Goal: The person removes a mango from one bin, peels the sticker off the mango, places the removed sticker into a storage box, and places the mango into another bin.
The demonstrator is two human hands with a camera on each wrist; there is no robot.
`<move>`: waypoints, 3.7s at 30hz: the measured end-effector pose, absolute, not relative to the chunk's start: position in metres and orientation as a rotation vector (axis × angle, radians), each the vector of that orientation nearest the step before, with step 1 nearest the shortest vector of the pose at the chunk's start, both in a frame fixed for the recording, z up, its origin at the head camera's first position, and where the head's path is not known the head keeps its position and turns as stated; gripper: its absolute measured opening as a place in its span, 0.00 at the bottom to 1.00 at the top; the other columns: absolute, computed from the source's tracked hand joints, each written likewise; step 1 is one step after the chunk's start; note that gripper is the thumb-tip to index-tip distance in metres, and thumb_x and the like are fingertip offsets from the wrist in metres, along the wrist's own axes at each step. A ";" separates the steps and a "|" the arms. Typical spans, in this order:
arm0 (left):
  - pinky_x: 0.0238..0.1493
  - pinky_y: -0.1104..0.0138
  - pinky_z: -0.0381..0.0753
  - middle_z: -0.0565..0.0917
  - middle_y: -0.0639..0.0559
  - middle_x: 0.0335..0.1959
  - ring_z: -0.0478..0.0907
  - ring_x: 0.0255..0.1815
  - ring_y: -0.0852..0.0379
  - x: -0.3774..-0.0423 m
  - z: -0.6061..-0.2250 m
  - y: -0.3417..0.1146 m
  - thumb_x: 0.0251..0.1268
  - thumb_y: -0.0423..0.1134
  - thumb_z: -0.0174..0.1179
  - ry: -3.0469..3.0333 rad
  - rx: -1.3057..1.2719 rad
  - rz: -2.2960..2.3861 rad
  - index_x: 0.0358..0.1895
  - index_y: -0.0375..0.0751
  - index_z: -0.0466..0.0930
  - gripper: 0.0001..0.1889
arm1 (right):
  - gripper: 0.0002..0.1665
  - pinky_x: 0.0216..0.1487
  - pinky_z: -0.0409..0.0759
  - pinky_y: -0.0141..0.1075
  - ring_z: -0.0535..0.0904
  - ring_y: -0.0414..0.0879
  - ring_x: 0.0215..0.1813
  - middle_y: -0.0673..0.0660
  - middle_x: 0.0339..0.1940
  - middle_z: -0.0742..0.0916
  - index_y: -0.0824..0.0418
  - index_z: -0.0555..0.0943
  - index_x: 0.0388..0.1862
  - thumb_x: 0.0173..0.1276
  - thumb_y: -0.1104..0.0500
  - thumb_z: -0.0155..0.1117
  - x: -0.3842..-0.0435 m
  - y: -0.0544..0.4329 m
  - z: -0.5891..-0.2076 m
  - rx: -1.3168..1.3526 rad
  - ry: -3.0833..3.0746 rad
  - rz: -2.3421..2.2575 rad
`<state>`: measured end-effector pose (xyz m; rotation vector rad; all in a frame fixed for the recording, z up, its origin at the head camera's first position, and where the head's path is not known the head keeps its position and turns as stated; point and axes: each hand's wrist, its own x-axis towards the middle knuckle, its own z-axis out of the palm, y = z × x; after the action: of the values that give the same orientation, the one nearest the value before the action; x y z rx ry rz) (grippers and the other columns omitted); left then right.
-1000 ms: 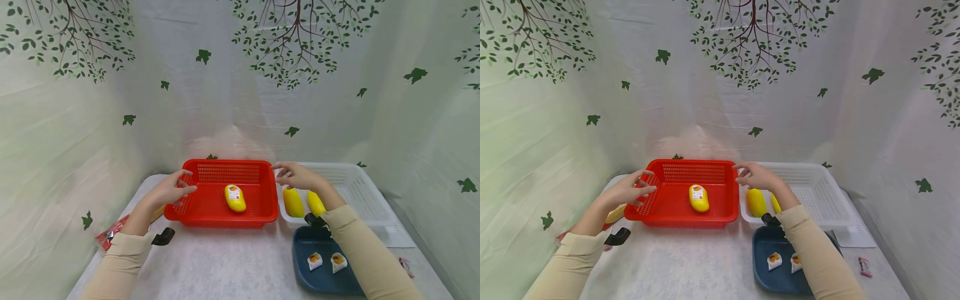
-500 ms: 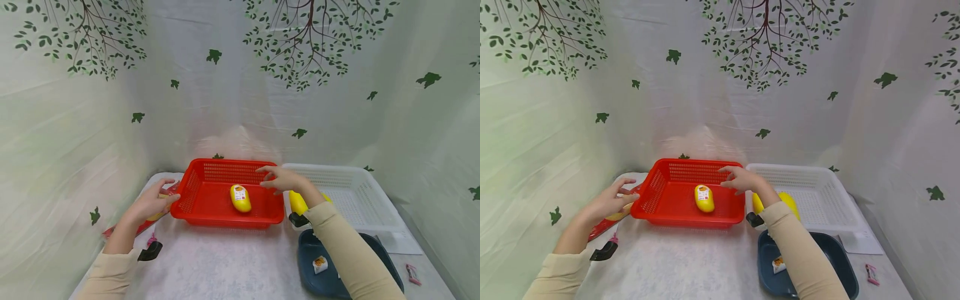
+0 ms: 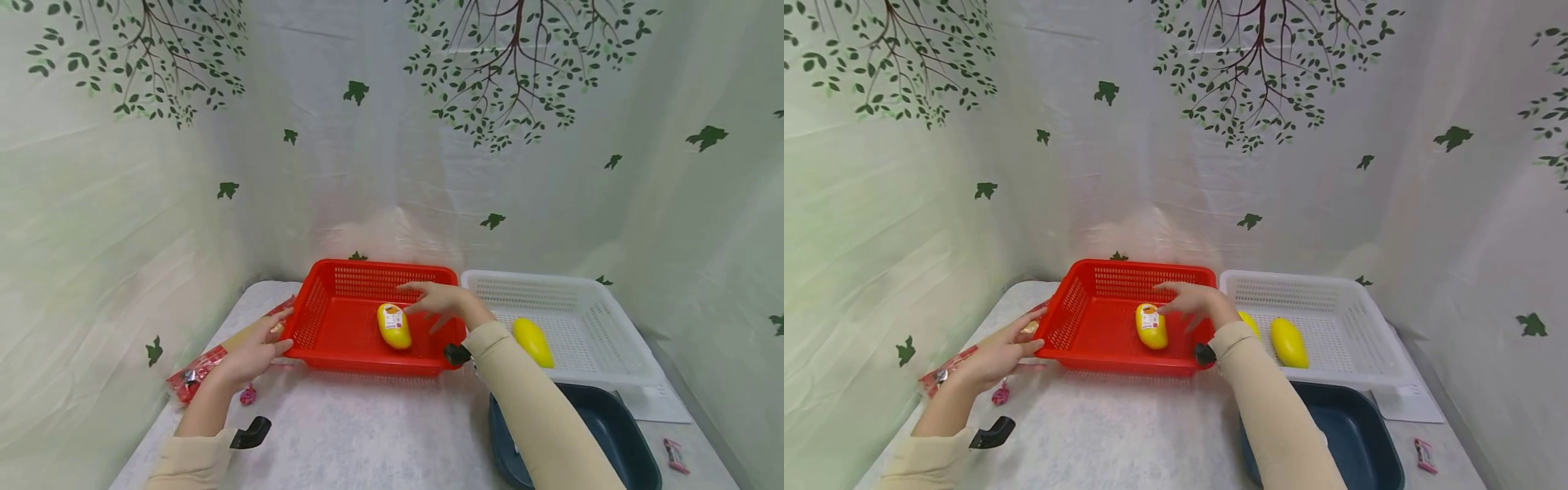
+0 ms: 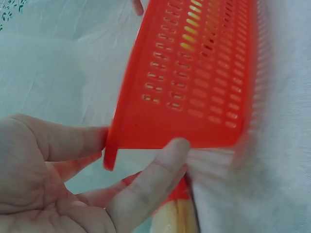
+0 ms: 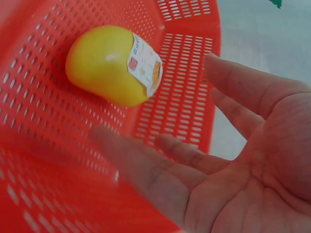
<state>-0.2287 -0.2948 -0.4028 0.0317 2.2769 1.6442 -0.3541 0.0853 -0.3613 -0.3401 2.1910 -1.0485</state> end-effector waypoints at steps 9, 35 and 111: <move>0.67 0.52 0.85 0.48 0.30 0.87 0.82 0.64 0.48 -0.225 -0.412 -0.293 0.86 0.34 0.49 2.093 -0.031 1.821 0.90 0.58 0.35 0.42 | 0.40 0.54 0.92 0.52 0.73 0.72 0.74 0.63 0.88 0.63 0.44 0.61 0.88 0.82 0.53 0.63 -0.365 0.066 -0.372 -0.320 2.157 -0.978; 0.75 0.51 0.79 0.47 0.31 0.88 0.67 0.78 0.35 -0.227 -0.418 -0.294 0.84 0.34 0.53 2.067 -0.084 1.907 0.89 0.52 0.48 0.38 | 0.36 0.53 0.92 0.49 0.77 0.61 0.65 0.63 0.80 0.69 0.45 0.71 0.83 0.79 0.60 0.65 -0.376 0.045 -0.388 -0.111 2.046 -1.031; 0.74 0.53 0.79 0.45 0.31 0.88 0.70 0.77 0.37 -0.223 -0.422 -0.290 0.86 0.34 0.50 2.102 -0.086 1.911 0.89 0.53 0.44 0.38 | 0.42 0.48 0.93 0.46 0.79 0.54 0.64 0.58 0.67 0.78 0.44 0.64 0.83 0.76 0.57 0.72 -0.316 0.075 -0.350 -0.654 2.251 -1.137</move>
<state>-0.2231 -0.2905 -0.4222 -0.0858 2.1023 1.9107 -0.3158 0.0754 -0.3498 -0.6539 2.2513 -1.1368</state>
